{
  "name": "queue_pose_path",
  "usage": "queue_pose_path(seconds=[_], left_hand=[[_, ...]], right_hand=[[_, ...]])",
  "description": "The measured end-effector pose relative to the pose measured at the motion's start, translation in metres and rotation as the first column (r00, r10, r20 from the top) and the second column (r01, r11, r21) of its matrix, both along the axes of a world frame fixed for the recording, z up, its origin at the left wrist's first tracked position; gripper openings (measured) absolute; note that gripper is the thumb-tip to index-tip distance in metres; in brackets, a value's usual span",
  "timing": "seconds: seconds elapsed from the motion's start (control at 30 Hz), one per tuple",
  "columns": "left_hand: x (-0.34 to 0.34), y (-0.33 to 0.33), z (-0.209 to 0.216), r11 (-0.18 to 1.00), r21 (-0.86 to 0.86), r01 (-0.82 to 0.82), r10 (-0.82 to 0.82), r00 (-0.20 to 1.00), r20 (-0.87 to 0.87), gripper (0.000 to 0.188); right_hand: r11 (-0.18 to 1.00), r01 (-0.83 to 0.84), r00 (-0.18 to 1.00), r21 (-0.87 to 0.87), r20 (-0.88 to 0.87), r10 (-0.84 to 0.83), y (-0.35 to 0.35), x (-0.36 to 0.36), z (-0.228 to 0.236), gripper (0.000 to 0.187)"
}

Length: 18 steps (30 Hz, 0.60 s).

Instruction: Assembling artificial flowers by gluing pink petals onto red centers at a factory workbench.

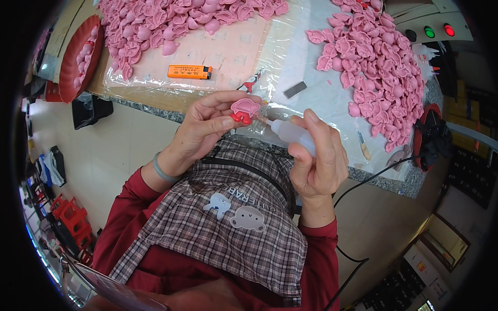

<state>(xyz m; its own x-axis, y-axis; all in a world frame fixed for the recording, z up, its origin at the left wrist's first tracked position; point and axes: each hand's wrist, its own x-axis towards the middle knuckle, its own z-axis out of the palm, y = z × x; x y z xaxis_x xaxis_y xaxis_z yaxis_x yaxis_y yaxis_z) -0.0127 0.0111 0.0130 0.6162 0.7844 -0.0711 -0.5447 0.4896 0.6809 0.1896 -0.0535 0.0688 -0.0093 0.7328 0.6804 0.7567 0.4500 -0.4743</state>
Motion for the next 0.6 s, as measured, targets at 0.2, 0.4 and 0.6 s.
queue_pose_path(seconds=[0.2,0.4,0.6], left_hand=[[0.0001,0.0010,0.0030,1.000,0.019,0.018,-0.018,1.000,-0.001,0.043],[0.0002,0.0006,0.0029,1.000,0.021,0.022,-0.022,1.000,-0.012,0.043],[0.0007,0.0006,0.0028,1.000,0.018,0.020,-0.020,1.000,-0.012,0.043]], right_hand=[[1.000,0.010,1.000,0.006,0.007,-0.010,0.0016,0.0001,0.0015,0.041],[0.998,0.058,0.998,0.007,0.012,-0.058,0.0032,-0.0019,0.0027,0.040],[0.998,0.063,0.997,0.032,0.034,-0.064,0.0029,-0.0014,0.0012,0.040]])
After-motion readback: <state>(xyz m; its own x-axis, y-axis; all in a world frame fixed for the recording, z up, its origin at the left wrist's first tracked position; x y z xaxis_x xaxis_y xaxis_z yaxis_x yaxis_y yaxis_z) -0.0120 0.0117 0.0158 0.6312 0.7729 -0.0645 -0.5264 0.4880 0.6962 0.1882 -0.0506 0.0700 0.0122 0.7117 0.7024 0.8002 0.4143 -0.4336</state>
